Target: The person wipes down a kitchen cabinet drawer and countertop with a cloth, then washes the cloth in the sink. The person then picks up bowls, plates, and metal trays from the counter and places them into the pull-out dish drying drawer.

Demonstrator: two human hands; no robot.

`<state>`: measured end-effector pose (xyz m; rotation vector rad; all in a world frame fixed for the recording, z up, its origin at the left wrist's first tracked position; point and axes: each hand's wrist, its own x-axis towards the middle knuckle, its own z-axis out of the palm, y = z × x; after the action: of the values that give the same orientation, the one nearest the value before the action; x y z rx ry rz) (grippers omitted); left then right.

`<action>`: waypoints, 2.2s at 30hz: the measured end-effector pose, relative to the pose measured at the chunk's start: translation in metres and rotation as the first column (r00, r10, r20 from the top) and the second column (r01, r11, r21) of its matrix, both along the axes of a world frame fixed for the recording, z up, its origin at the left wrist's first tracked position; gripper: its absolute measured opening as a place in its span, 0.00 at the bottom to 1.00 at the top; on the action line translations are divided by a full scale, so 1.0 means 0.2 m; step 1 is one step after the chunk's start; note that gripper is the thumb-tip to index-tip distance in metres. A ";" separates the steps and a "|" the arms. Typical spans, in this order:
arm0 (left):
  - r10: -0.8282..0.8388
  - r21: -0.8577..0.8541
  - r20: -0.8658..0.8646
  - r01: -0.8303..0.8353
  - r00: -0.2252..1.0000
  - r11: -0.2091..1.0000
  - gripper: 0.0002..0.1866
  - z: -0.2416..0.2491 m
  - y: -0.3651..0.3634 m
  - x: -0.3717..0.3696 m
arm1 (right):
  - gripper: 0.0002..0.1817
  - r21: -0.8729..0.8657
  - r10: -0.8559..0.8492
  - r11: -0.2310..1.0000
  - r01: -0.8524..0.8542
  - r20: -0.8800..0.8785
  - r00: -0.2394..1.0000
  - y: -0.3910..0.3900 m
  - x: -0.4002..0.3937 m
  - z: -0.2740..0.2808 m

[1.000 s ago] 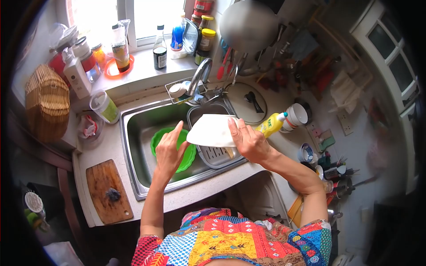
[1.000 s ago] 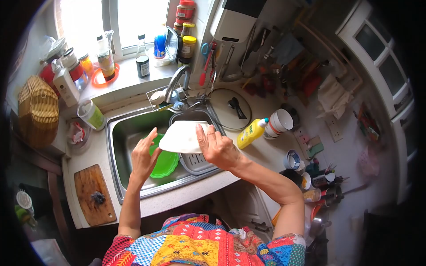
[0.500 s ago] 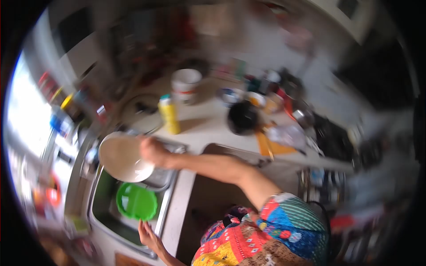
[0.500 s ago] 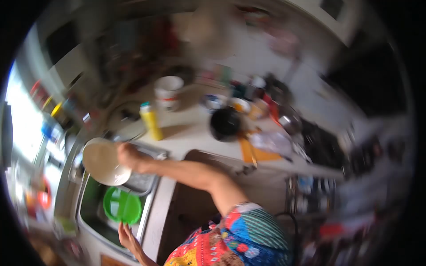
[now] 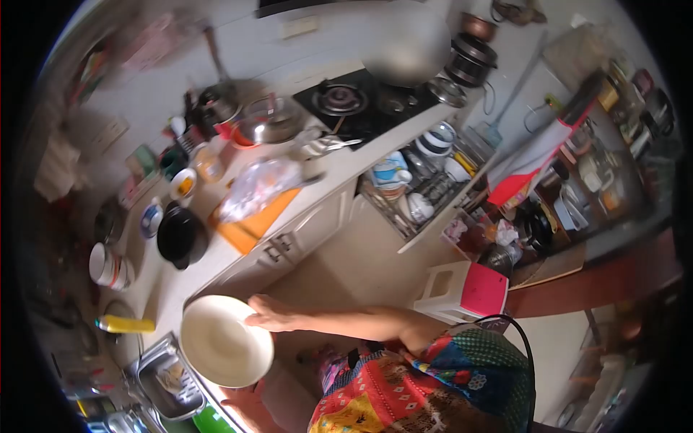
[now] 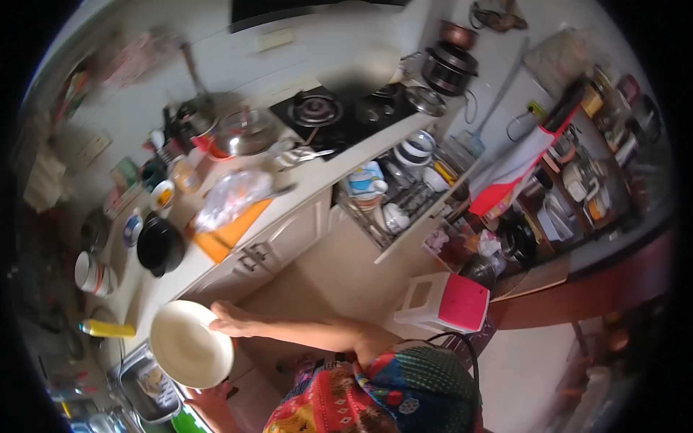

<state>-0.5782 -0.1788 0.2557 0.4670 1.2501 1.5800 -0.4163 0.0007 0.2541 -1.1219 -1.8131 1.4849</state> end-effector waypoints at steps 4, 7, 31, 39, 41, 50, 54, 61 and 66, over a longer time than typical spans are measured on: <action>-0.168 -0.097 -0.025 0.165 0.985 0.981 0.31 -0.02 0.22 0.50 | 0.21 0.040 -0.082 0.996 0.077 0.160 0.984 -0.04 0.70 -0.02; -0.241 -0.295 0.030 0.239 0.970 0.925 0.31 -0.06 0.31 0.83 | 0.20 0.029 -0.094 0.996 0.089 0.311 0.946 -0.09 1.14 0.05; -0.755 -0.366 -0.190 0.669 0.627 0.647 0.26 -0.16 1.58 1.97 | 0.13 -0.246 -0.957 0.192 0.950 0.167 0.236 0.57 3.43 -0.34; -0.570 -0.494 -0.218 0.414 0.793 0.765 0.24 -0.18 1.50 2.27 | 0.13 -0.322 -0.952 0.068 0.944 0.263 0.158 1.26 4.19 -0.72; -0.549 -0.517 -0.216 0.383 0.807 0.766 0.24 -0.17 1.46 2.39 | 0.12 -0.402 -0.962 0.018 0.915 0.242 0.126 1.41 4.27 -0.78; -0.482 -0.582 -0.230 0.277 0.846 0.765 0.24 -0.10 1.40 2.76 | 0.16 -0.448 -0.900 0.035 0.893 0.374 0.223 1.75 4.40 -1.09; -0.495 -0.598 -0.254 0.268 0.831 0.755 0.23 -0.11 1.39 2.80 | 0.14 -0.470 -0.894 0.077 0.879 0.358 0.269 1.79 4.40 -1.15; -0.453 -0.621 -0.263 0.210 0.852 0.755 0.23 -0.14 1.30 2.77 | 0.13 -0.607 -0.950 0.133 0.784 0.147 0.275 1.74 4.47 -1.41; -0.424 -0.612 -0.256 0.194 0.869 0.767 0.25 -0.14 1.17 2.69 | 0.15 -0.715 -0.913 0.086 0.694 0.221 0.342 1.65 4.35 -1.38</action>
<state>-0.0403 0.0562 0.2275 0.5728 1.7592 0.7754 0.4535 0.3306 -0.0220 -1.7392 -0.0115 1.4109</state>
